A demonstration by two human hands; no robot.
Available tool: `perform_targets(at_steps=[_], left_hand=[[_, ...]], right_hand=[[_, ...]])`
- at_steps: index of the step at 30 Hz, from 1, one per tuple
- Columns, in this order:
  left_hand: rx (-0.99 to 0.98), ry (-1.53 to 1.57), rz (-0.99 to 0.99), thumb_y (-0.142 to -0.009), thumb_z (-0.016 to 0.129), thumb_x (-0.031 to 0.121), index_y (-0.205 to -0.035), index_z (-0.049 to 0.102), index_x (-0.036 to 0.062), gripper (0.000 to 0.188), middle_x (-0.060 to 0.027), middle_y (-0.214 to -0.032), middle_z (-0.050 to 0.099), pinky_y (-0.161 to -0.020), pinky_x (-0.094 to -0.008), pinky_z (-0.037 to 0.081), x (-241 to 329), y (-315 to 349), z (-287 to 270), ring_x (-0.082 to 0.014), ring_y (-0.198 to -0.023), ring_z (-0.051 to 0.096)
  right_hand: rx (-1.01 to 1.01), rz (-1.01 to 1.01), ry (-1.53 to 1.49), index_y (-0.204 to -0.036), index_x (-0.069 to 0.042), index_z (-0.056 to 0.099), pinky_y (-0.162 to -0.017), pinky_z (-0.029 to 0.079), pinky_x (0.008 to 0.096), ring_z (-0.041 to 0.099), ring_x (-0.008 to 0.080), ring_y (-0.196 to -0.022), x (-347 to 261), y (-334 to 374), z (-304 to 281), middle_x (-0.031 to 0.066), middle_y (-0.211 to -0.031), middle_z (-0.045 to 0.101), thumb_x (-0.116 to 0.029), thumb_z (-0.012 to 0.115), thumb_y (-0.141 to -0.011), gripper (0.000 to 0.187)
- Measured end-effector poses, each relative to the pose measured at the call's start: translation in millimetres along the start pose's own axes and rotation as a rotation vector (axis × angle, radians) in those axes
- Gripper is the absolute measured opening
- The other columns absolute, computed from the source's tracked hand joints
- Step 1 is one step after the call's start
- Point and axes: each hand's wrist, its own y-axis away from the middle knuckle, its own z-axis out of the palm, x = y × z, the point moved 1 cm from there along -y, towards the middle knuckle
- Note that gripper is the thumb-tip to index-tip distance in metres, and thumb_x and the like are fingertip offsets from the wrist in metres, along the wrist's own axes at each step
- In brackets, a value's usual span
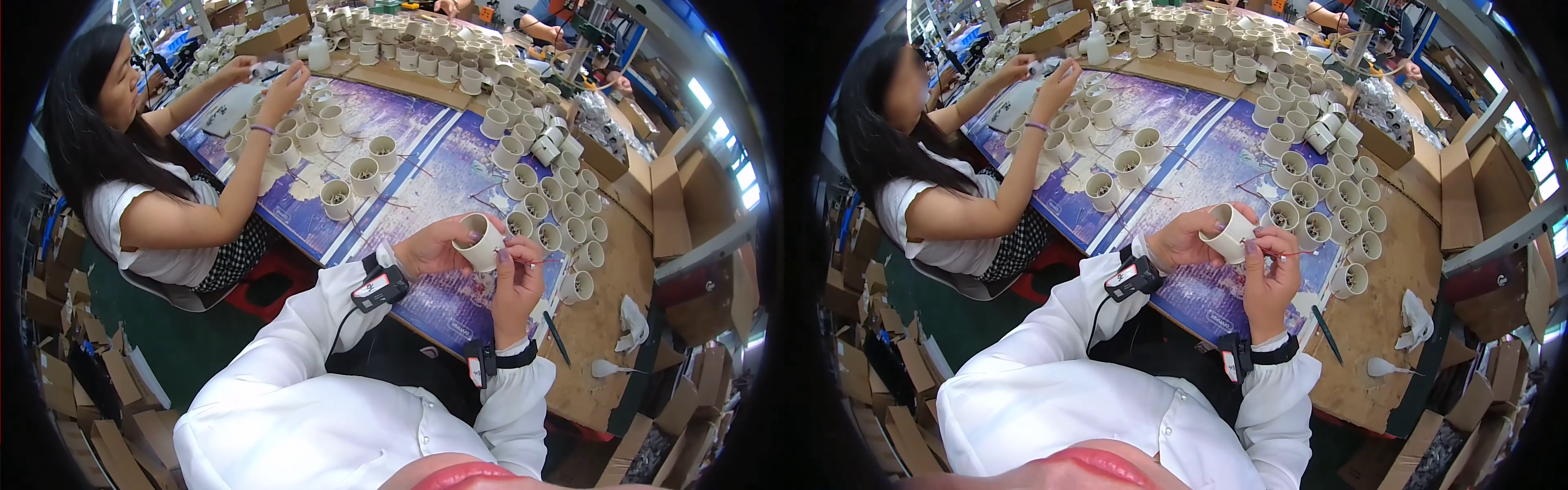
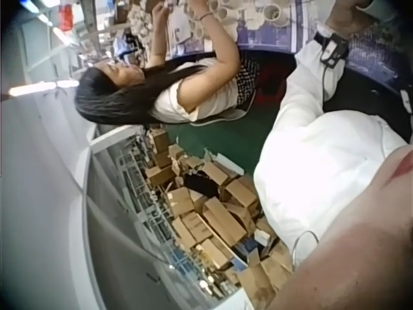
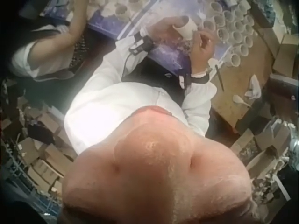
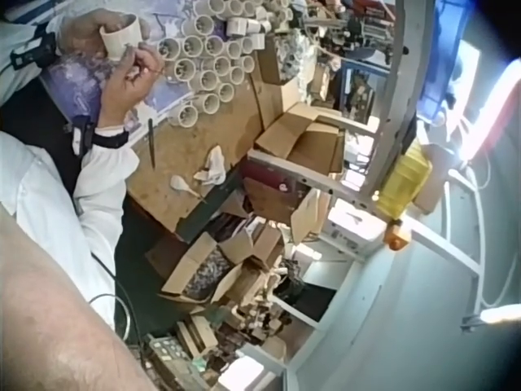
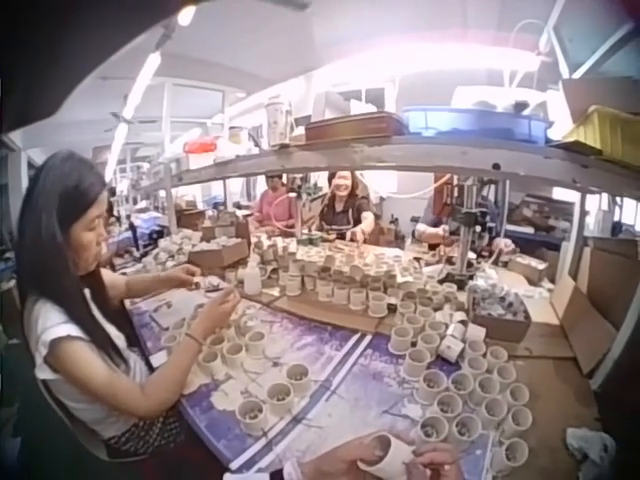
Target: The person inserts a motor into a plastic housing, uses tweezers to position wires, and applies glue from a squeeze bottle to the components. They then set the assembly down and repeat the process with another housing.
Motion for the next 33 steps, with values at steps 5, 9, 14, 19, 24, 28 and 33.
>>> perform_targets(at_steps=[5, 9, 14, 19, 24, 28, 33], left_hand=[[0.004, 0.004, 0.001, -0.079, 0.062, 0.025, -0.126, 0.044, 0.0026, 0.056, -0.0115, -0.102, 0.059, -0.051, -0.0241, 0.055, -0.5, 2.0, -2.4, -0.0207, -0.08, 0.065], [-0.017, 0.01, 0.003, -0.079, 0.062, 0.025, -0.127, 0.044, 0.0026, 0.056, -0.0116, -0.103, 0.059, -0.051, -0.0238, 0.055, -2.0, 2.5, -2.6, -0.0207, -0.08, 0.065], [-0.005, 0.014, 0.012, -0.079, 0.063, 0.025, -0.127, 0.043, 0.0025, 0.056, -0.012, -0.103, 0.059, -0.05, -0.0233, 0.055, -4.5, 4.4, -0.1, -0.0207, -0.079, 0.065], [-0.031, -0.008, 0.028, -0.079, 0.063, 0.025, -0.126, 0.043, 0.0024, 0.057, -0.0124, -0.103, 0.059, -0.049, -0.023, 0.054, -3.5, 1.8, -1.8, -0.0208, -0.079, 0.065], [-0.048, 0.031, 0.025, -0.078, 0.063, 0.026, -0.126, 0.044, 0.0024, 0.056, -0.0126, -0.103, 0.059, -0.049, -0.0229, 0.054, -4.8, 1.7, -3.3, -0.0209, -0.079, 0.065], [-0.006, 0.031, 0.02, -0.078, 0.063, 0.026, -0.125, 0.044, 0.0022, 0.056, -0.0127, -0.102, 0.059, -0.049, -0.023, 0.054, -4.6, 3.0, -4.6, -0.0209, -0.079, 0.065], [-0.018, 0.036, 0.026, -0.079, 0.063, 0.026, -0.125, 0.045, 0.0023, 0.055, -0.0126, -0.102, 0.059, -0.049, -0.0229, 0.054, -5.4, 2.3, -6.8, -0.0206, -0.078, 0.065]], right_hand=[[0.03, -0.025, 0.018, -0.09, -0.003, 0.056, -0.082, 0.043, 0.026, 0.054, 0.0147, -0.091, 0.1, -1.3, 2.7, 0.0077, -0.102, 0.056, -0.006, 0.063, -0.089, 0.007], [-0.014, 0.0, 0.041, -0.093, -0.004, 0.055, -0.086, 0.041, 0.026, 0.051, 0.0132, -0.094, 0.0, 1.5, 0.5, 0.0057, -0.106, 0.054, -0.006, 0.059, -0.091, 0.005], [-0.011, -0.04, 0.069, -0.093, -0.004, 0.055, -0.086, 0.041, 0.026, 0.051, 0.0133, -0.095, -0.4, 2.3, 0.8, 0.0058, -0.106, 0.054, -0.006, 0.058, -0.091, 0.004], [0.01, 0.002, -0.034, -0.09, -0.004, 0.054, -0.08, 0.042, 0.0258, 0.052, 0.0138, -0.09, -2.5, -0.3, 2.4, 0.0068, -0.103, 0.055, -0.008, 0.061, -0.09, 0.008], [-0.039, 0.062, -0.116, -0.09, -0.005, 0.053, -0.087, 0.04, 0.0274, 0.051, 0.0138, -0.095, -5.8, 0.2, 2.0, 0.0057, -0.106, 0.054, -0.006, 0.058, -0.091, 0.005], [-0.047, 0.074, -0.107, -0.09, -0.005, 0.053, -0.091, 0.039, 0.0281, 0.05, 0.014, -0.098, -4.6, 1.2, 2.9, 0.0052, -0.107, 0.054, -0.005, 0.057, -0.091, 0.004], [-0.03, 0.064, -0.107, -0.09, -0.005, 0.054, -0.09, 0.039, 0.0275, 0.051, 0.0138, -0.098, -3.0, 2.1, 2.9, 0.0051, -0.107, 0.055, -0.005, 0.058, -0.091, 0.003]])
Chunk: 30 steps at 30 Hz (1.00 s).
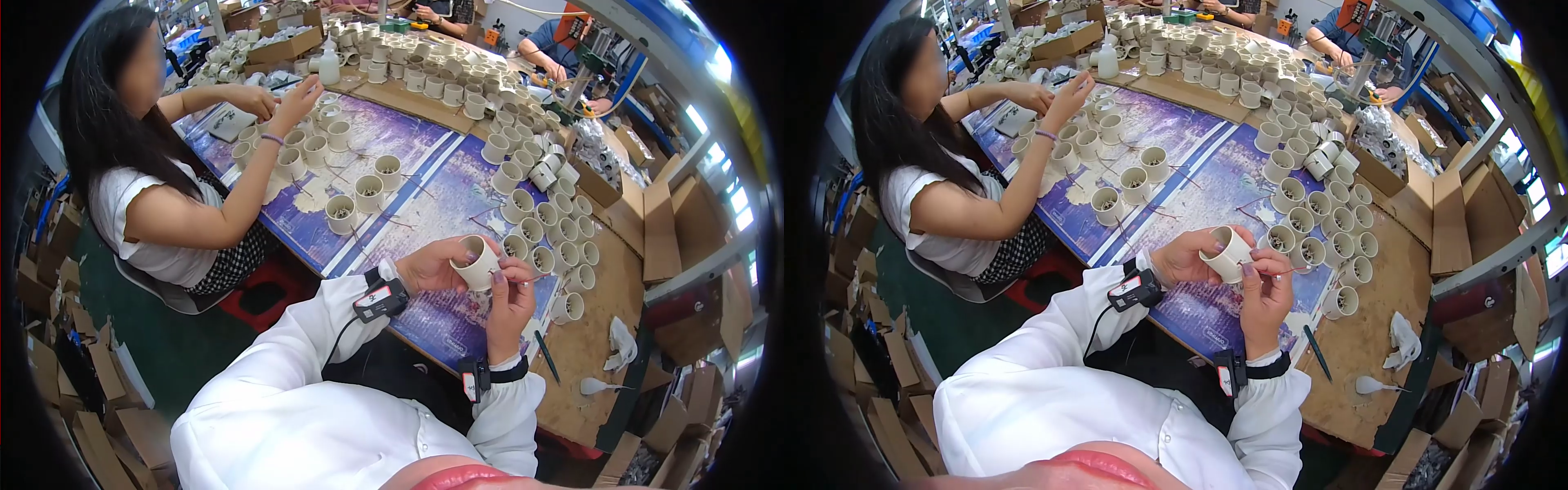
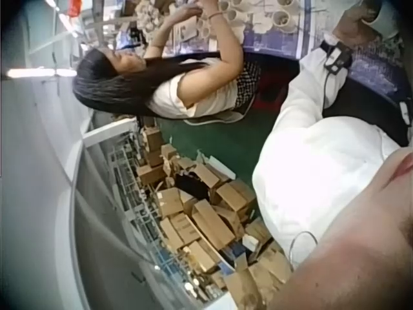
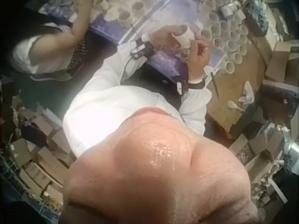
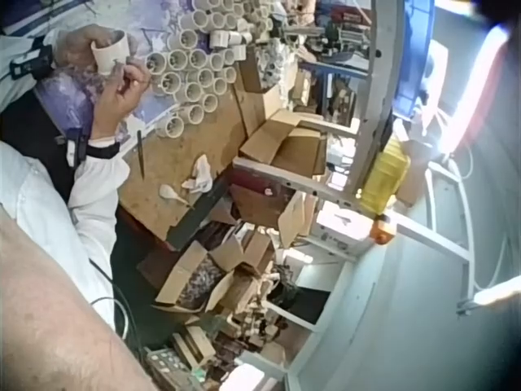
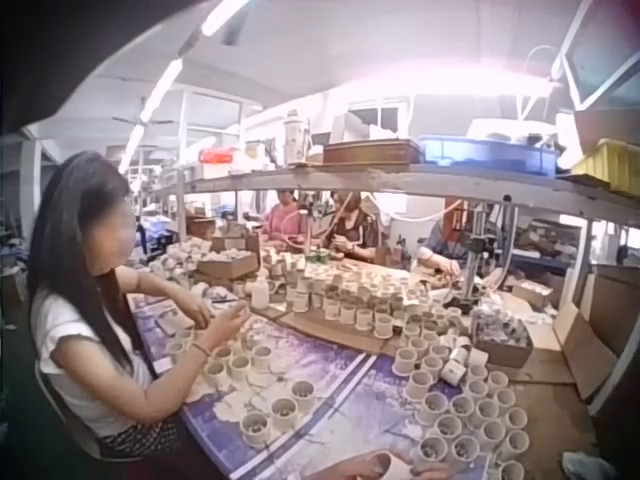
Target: The person inserts a motor into a plastic housing, uses tweezers to position wires, and applies glue from a squeeze bottle to the components. They then set the assembly down and repeat the process with another housing.
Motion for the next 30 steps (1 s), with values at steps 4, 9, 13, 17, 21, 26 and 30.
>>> perform_targets(at_steps=[4, 9, 13, 17, 21, 26, 30], left_hand=[[-0.009, -0.006, 0.01, -0.079, 0.063, 0.027, -0.125, 0.045, 0.0025, 0.055, -0.012, -0.102, 0.059, -0.049, -0.0224, 0.053, 1.2, 0.2, 0.9, -0.0197, -0.078, 0.065], [-0.015, -0.027, 0.006, -0.079, 0.062, 0.027, -0.123, 0.046, 0.0037, 0.053, -0.0106, -0.102, 0.06, -0.049, -0.0216, 0.053, 1.4, 1.7, 4.0, -0.0181, -0.079, 0.065], [-0.046, -0.035, 0.004, -0.079, 0.062, 0.027, -0.123, 0.046, 0.0049, 0.052, -0.0096, -0.102, 0.06, -0.05, -0.0214, 0.053, 3.4, -0.9, 5.1, -0.0172, -0.08, 0.065], [-0.047, -0.049, 0.005, -0.08, 0.062, 0.028, -0.123, 0.046, 0.0058, 0.051, -0.009, -0.101, 0.06, -0.051, -0.021, 0.053, 2.9, 3.1, 3.6, -0.0165, -0.081, 0.065], [-0.038, -0.05, 0.011, -0.08, 0.062, 0.028, -0.123, 0.047, 0.0063, 0.05, -0.0086, -0.101, 0.06, -0.051, -0.0207, 0.052, 4.1, 3.7, 7.1, -0.0157, -0.082, 0.064], [-0.031, -0.054, -0.006, -0.08, 0.06, 0.029, -0.123, 0.047, 0.0069, 0.051, -0.0083, -0.101, 0.06, -0.052, -0.0221, 0.05, -3.1, -1.3, 8.6, -0.0166, -0.082, 0.063], [0.052, -0.125, 0.027, -0.079, 0.057, 0.032, -0.125, 0.047, 0.0077, 0.052, -0.0077, -0.101, 0.06, -0.052, -0.0242, 0.048, 0.2, 2.2, 7.2, -0.0179, -0.081, 0.062]], right_hand=[[0.009, -0.041, 0.042, -0.092, -0.004, 0.055, -0.08, 0.043, 0.0245, 0.052, 0.0125, -0.092, 0.5, -2.1, 0.5, 0.0065, -0.105, 0.055, -0.006, 0.063, -0.088, 0.009], [0.007, -0.085, 0.087, -0.093, -0.004, 0.056, -0.081, 0.043, 0.0245, 0.053, 0.0128, -0.093, 1.6, -1.0, -0.3, 0.0065, -0.105, 0.054, -0.006, 0.063, -0.088, 0.009], [-0.009, -0.073, 0.058, -0.093, -0.004, 0.056, -0.081, 0.044, 0.0249, 0.053, 0.0132, -0.093, -0.6, -0.6, 0.4, 0.0068, -0.106, 0.054, -0.006, 0.063, -0.089, 0.009], [0.004, -0.078, 0.076, -0.093, -0.004, 0.055, -0.081, 0.044, 0.0252, 0.053, 0.0136, -0.093, 0.6, 1.6, 2.2, 0.007, -0.106, 0.053, -0.007, 0.062, -0.089, 0.008], [0.005, -0.074, 0.073, -0.093, -0.004, 0.055, -0.082, 0.044, 0.0254, 0.053, 0.0137, -0.094, -3.1, 0.1, 4.7, 0.0072, -0.106, 0.053, -0.007, 0.061, -0.09, 0.007], [0.039, -0.061, 0.054, -0.092, -0.004, 0.055, -0.082, 0.044, 0.0251, 0.053, 0.014, -0.093, -2.0, 3.1, 0.7, 0.0073, -0.105, 0.054, -0.006, 0.061, -0.089, 0.007], [0.022, -0.107, 0.161, -0.093, -0.004, 0.056, -0.082, 0.044, 0.026, 0.054, 0.0157, -0.094, 10.3, 1.3, -6.1, 0.0088, -0.104, 0.054, -0.003, 0.061, -0.087, 0.008]])
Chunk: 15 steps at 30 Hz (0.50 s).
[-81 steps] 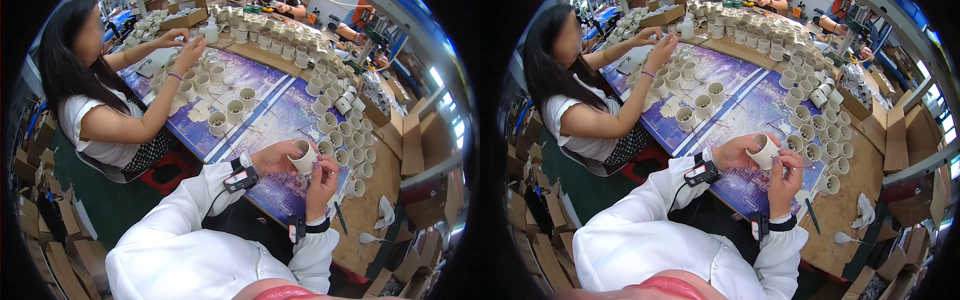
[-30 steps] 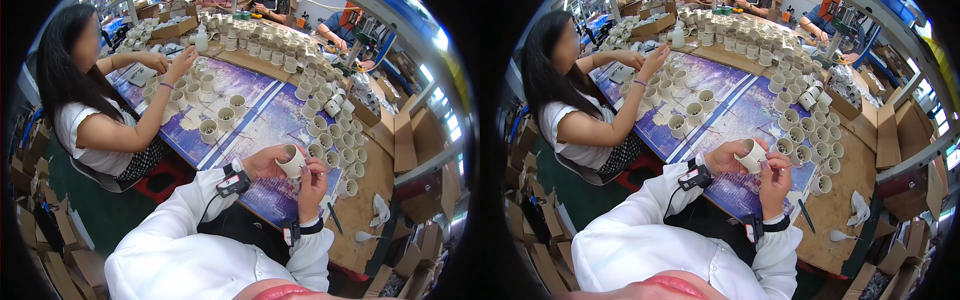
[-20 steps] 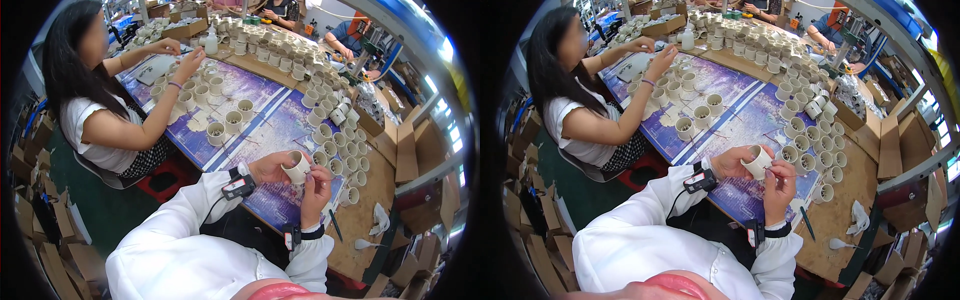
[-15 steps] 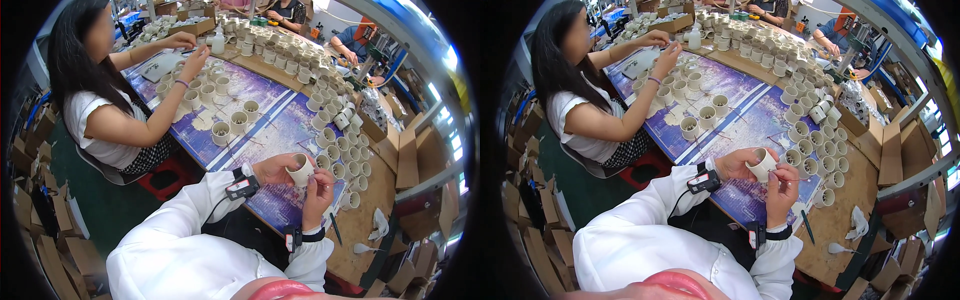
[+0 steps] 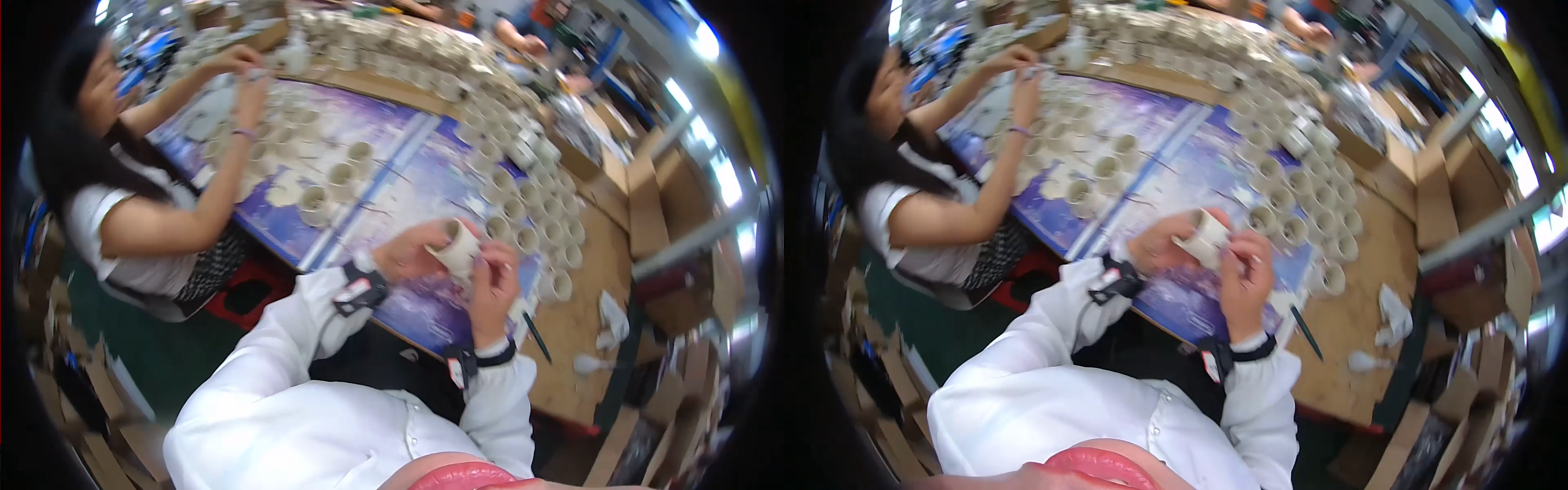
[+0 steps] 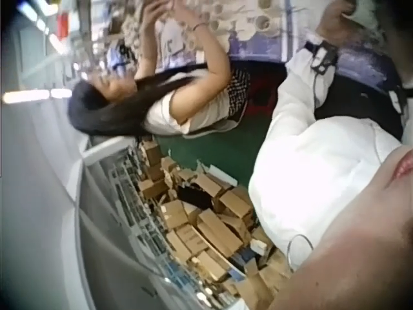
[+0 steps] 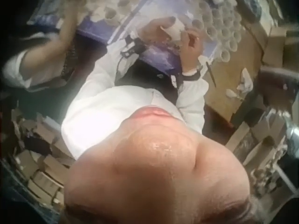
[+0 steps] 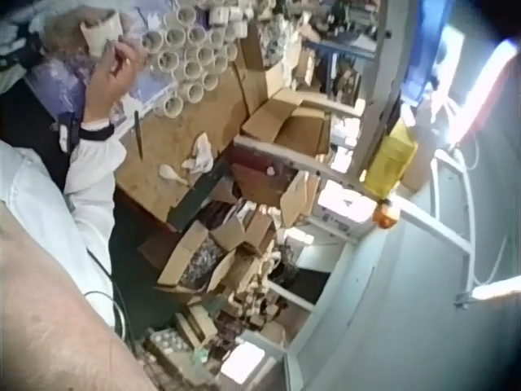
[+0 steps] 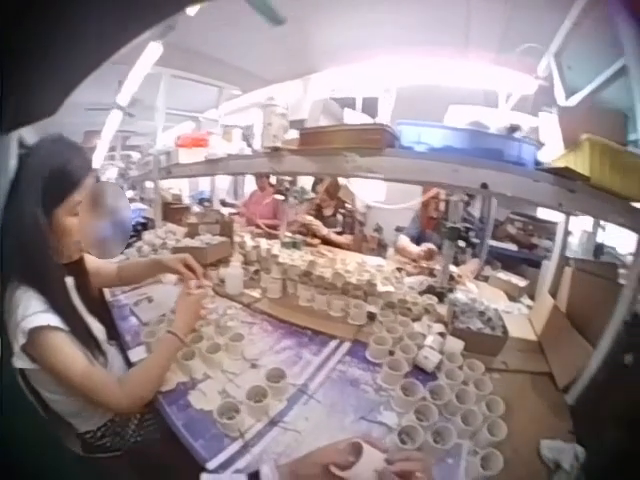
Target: The person inserts a motor into a plastic housing, uses tweezers to position wires, and applies glue from a squeeze bottle to the components. They then set the assembly down and repeat the process with another housing.
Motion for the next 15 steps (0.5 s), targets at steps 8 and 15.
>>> perform_targets(at_steps=[8, 15], left_hand=[[-0.014, 0.048, -0.048, -0.086, 0.054, 0.042, -0.125, 0.047, 0.0086, 0.052, -0.0065, -0.1, 0.061, -0.049, -0.0246, 0.048, 4.7, -4.4, -3.1, -0.016, -0.08, 0.063], [-0.082, 0.076, 0.007, -0.087, 0.059, 0.03, -0.123, 0.047, 0.0066, 0.045, -0.0082, -0.102, 0.06, -0.05, -0.0232, 0.052, -6.6, -3.4, -0.8, -0.0164, -0.082, 0.065]], right_hand=[[0.001, 0.017, -0.081, -0.094, -0.004, 0.056, -0.085, 0.044, 0.0286, 0.054, 0.0173, -0.095, -7.8, -9.6, 6.7, 0.0104, -0.105, 0.055, -0.001, 0.06, -0.087, 0.008], [0.011, 0.048, -0.099, -0.094, -0.004, 0.054, -0.085, 0.042, 0.0253, 0.052, 0.0139, -0.095, -7.1, 5.0, 2.3, 0.0074, -0.108, 0.054, -0.005, 0.056, -0.092, 0.003]])
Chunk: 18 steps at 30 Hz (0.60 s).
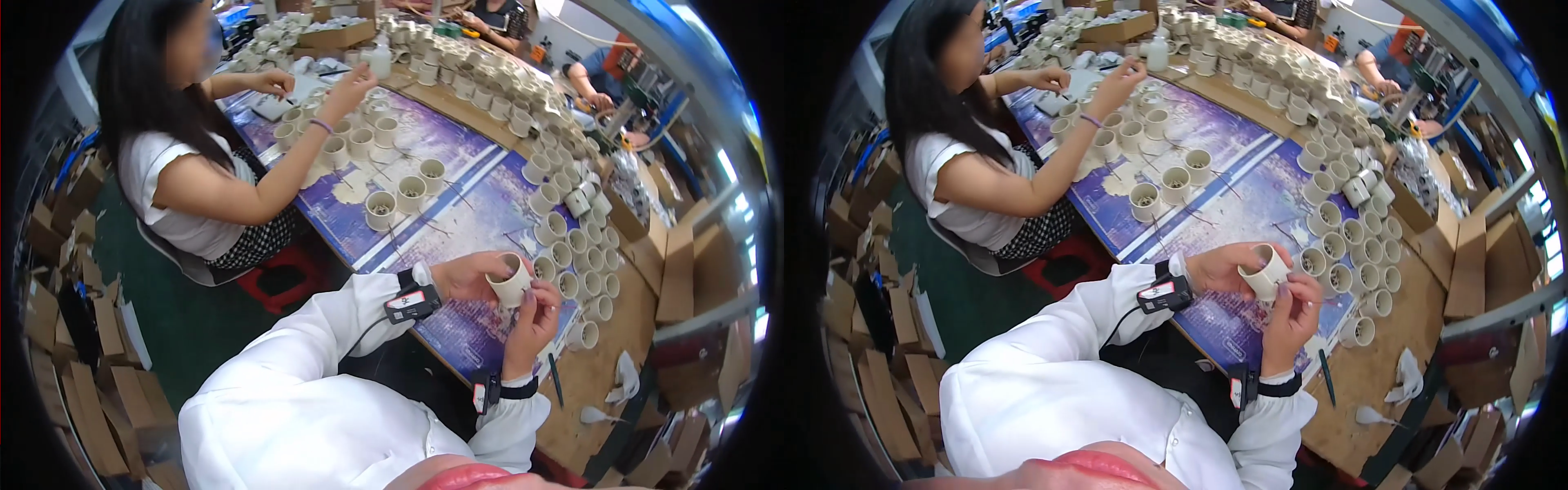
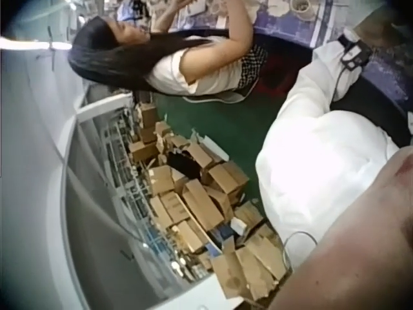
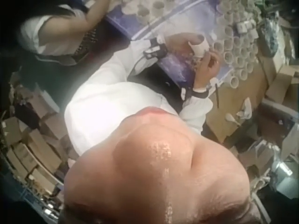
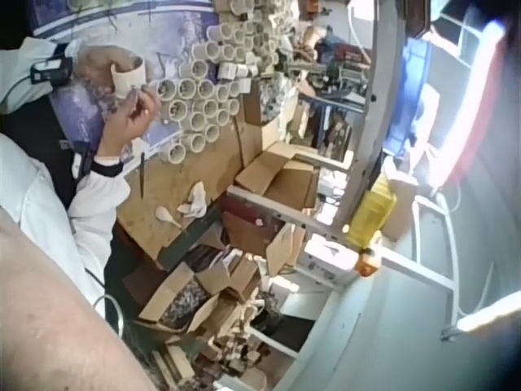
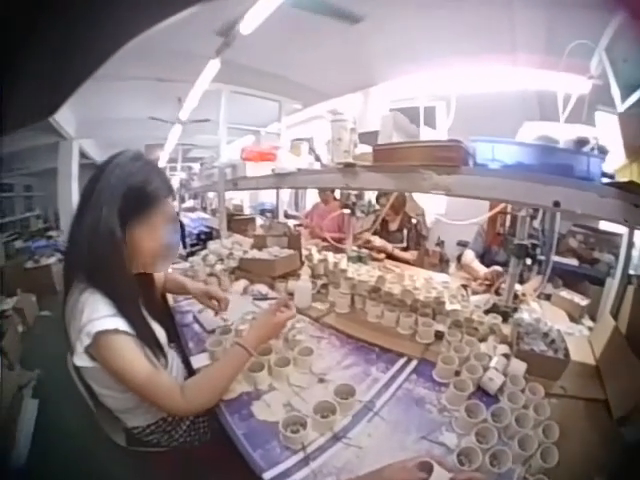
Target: The person inserts a motor into a plastic housing, uses tweezers to position wires, and applies glue from a squeeze bottle to the components. They then set the assembly down and repeat the process with another housing.
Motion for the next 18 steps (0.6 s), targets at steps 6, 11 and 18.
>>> perform_targets(at_steps=[6, 11, 18], left_hand=[[-0.033, 0.037, -0.007, -0.084, 0.062, 0.026, -0.123, 0.046, 0.0062, 0.046, -0.0098, -0.103, 0.06, -0.052, -0.0229, 0.055, 5.9, 4.3, -0.7, -0.017, -0.083, 0.065], [-0.031, 0.058, -0.018, -0.083, 0.063, 0.026, -0.123, 0.046, 0.006, 0.047, -0.0107, -0.104, 0.059, -0.052, -0.0232, 0.056, 6.6, -1.1, -5.5, -0.0173, -0.083, 0.065], [0.042, 0.138, 0.006, -0.079, 0.064, 0.023, -0.125, 0.045, 0.0059, 0.053, -0.0103, -0.107, 0.059, -0.053, -0.0257, 0.057, 3.0, 0.5, 3.1, -0.0194, -0.084, 0.065]], right_hand=[[0.017, 0.012, -0.026, -0.094, -0.004, 0.053, -0.082, 0.042, 0.0249, 0.052, 0.0129, -0.094, 0.1, 0.2, 6.0, 0.0078, -0.108, 0.053, -0.005, 0.058, -0.091, 0.005], [0.023, 0.031, -0.023, -0.094, -0.004, 0.053, -0.083, 0.042, 0.0246, 0.052, 0.0135, -0.094, 3.3, -3.1, 3.7, 0.0081, -0.108, 0.053, -0.005, 0.057, -0.092, 0.005], [0.028, -0.055, 0.191, -0.095, -0.003, 0.052, -0.086, 0.042, 0.0272, 0.052, 0.0159, -0.095, -1.0, -6.4, -3.6, 0.0088, -0.109, 0.053, -0.005, 0.055, -0.092, 0.004]])
